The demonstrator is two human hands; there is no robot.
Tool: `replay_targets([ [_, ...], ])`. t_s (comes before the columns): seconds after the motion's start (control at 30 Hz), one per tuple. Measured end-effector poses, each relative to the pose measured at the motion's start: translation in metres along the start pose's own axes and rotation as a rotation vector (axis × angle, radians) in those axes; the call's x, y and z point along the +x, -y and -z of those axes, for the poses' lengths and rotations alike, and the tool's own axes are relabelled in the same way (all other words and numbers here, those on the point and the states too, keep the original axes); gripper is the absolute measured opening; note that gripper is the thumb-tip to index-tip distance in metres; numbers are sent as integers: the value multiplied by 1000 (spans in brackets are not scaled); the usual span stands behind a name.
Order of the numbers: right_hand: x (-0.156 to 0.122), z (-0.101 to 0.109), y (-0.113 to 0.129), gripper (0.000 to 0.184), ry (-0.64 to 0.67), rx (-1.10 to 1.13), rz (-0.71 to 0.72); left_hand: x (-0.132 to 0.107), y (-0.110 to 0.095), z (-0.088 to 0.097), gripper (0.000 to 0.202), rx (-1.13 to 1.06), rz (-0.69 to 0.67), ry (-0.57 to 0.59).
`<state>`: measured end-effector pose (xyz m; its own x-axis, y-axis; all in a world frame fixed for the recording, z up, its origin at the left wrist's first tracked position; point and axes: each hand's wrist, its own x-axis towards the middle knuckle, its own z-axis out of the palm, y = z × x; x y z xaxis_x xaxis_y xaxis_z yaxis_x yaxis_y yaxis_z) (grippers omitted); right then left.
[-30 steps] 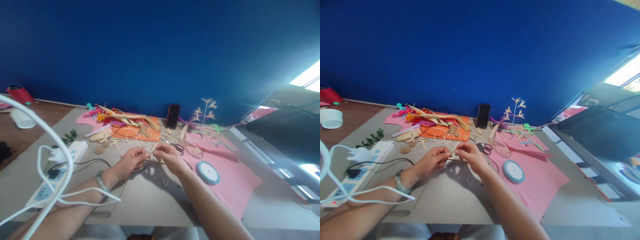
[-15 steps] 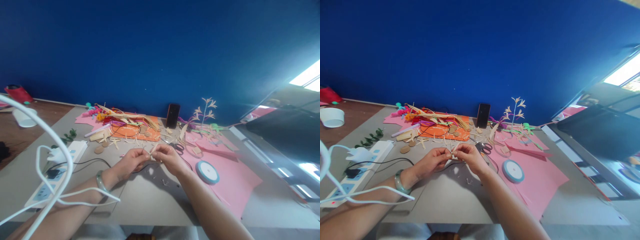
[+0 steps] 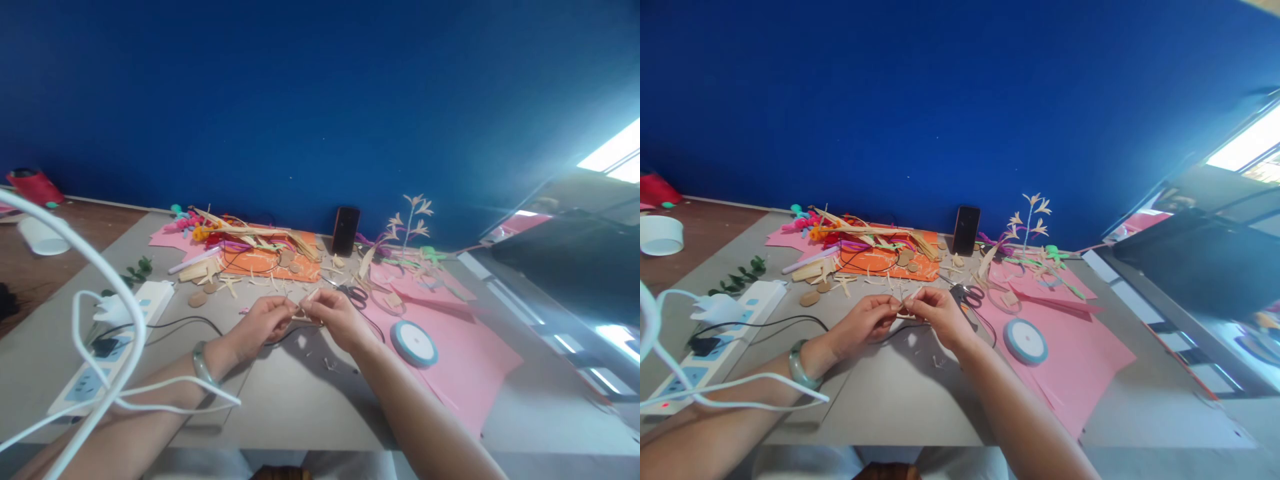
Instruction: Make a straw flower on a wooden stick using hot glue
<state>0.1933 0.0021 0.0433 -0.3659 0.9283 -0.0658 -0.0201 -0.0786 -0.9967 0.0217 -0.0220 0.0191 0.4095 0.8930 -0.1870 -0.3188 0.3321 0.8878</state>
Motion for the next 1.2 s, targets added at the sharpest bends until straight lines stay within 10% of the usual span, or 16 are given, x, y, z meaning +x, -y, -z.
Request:
replay_targets([
  [0.67,6,9,4,30,-203,-103,70,1,-1,-2,38,122,-93,-226],
  [1.2,-1,4,11,24,-210,-146,72,-14,4,-17,27,117,-164,-114],
])
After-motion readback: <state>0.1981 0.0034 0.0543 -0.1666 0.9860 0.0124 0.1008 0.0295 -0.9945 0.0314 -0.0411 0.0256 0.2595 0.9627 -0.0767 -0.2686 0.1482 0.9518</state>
